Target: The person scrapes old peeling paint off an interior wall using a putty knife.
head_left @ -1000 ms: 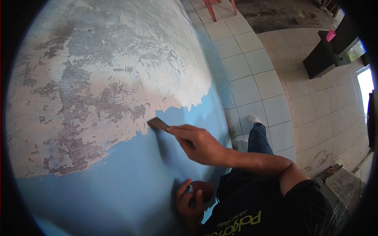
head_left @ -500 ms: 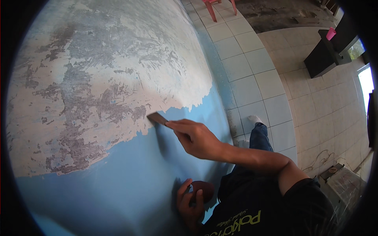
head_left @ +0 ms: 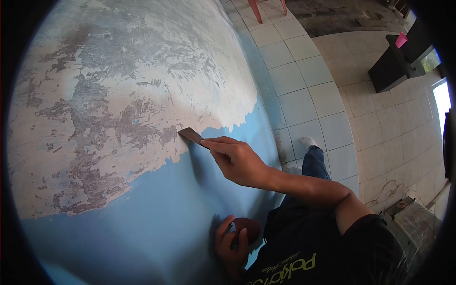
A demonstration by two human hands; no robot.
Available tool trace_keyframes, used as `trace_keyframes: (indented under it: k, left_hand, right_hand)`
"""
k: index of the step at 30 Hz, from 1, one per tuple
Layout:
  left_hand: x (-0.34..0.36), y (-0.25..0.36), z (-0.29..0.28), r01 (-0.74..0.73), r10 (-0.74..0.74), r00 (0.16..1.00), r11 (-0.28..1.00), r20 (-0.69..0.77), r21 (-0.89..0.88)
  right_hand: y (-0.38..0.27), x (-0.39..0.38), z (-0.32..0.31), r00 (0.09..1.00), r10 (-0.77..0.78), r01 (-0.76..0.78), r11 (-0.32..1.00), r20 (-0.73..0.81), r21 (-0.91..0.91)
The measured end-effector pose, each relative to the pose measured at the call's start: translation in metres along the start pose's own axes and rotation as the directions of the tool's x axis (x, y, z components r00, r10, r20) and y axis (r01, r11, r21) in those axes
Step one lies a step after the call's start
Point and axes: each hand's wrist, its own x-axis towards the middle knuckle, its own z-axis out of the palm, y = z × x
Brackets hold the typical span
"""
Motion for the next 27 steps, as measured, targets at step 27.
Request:
trace_keyframes:
  k: [27]
  left_hand:
    - [-0.004,-0.012,0.002,-0.088,0.090,0.995,0.995,-0.041,0.053]
  right_hand:
    - [0.005,-0.014,0.005,0.999,-0.028,0.029,0.999,0.016,-0.017]
